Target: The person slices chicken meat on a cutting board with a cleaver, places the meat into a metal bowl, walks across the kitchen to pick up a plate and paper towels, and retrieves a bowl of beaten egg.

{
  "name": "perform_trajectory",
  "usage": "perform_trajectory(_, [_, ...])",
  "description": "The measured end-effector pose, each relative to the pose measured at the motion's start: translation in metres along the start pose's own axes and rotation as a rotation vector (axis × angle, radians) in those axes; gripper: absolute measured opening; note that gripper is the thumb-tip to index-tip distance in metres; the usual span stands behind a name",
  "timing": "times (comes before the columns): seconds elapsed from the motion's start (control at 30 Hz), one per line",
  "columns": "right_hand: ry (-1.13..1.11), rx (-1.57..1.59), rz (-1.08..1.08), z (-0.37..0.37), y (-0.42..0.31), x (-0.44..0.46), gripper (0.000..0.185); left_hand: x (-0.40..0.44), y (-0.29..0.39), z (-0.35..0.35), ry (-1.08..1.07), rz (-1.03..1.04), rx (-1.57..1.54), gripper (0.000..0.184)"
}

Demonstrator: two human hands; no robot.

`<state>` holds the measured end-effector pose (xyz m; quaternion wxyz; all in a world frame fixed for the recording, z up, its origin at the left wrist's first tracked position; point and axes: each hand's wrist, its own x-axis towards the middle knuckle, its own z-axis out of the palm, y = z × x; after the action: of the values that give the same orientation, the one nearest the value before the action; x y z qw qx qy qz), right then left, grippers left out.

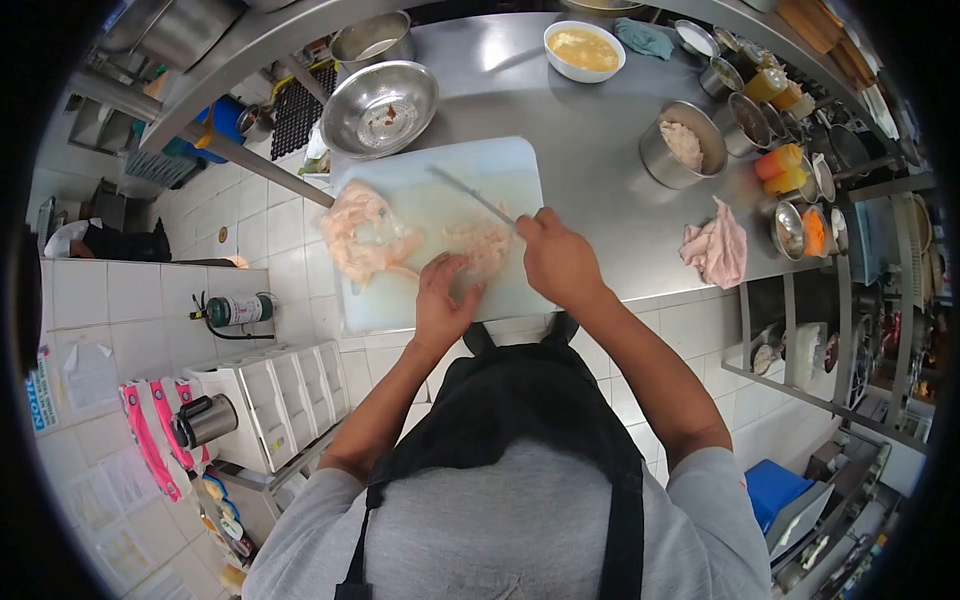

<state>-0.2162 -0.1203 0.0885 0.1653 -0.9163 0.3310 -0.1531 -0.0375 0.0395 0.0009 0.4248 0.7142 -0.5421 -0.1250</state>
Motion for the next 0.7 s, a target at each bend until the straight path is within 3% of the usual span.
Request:
perform_trajectory(0.1, [-0.082, -0.114, -0.123, -0.004, 0.001, -0.010, 0.021, 0.002, -0.003, 0.005, -0.019, 0.052, 0.049, 0.059])
perform_trajectory(0.33, [-0.076, -0.094, -0.207, -0.013, 0.017, -0.027, 0.028, -0.001, 0.006, 0.010, -0.101, -0.054, 0.261, 0.105])
perform_trajectory(0.4, [-0.059, 0.029, -0.064, -0.020, 0.017, -0.031, 0.026, 0.000, 0.005, 0.014, -0.064, -0.087, 0.268, 0.115])
perform_trajectory(0.5, [-0.010, 0.275, 0.175, -0.014, 0.033, -0.037, 0.021, 0.006, 0.007, 0.019, -0.101, -0.138, 0.347, 0.116])
perform_trajectory(0.63, [-0.074, 0.702, 0.659, -0.006, 0.043, -0.054, 0.019, 0.030, 0.003, 0.042, -0.035, -0.100, 0.327, 0.110])
perform_trajectory(0.7, [-0.057, 0.818, 0.754, 0.006, 0.045, -0.066, 0.018, 0.042, 0.000, 0.055, -0.014, -0.055, 0.330, 0.109])
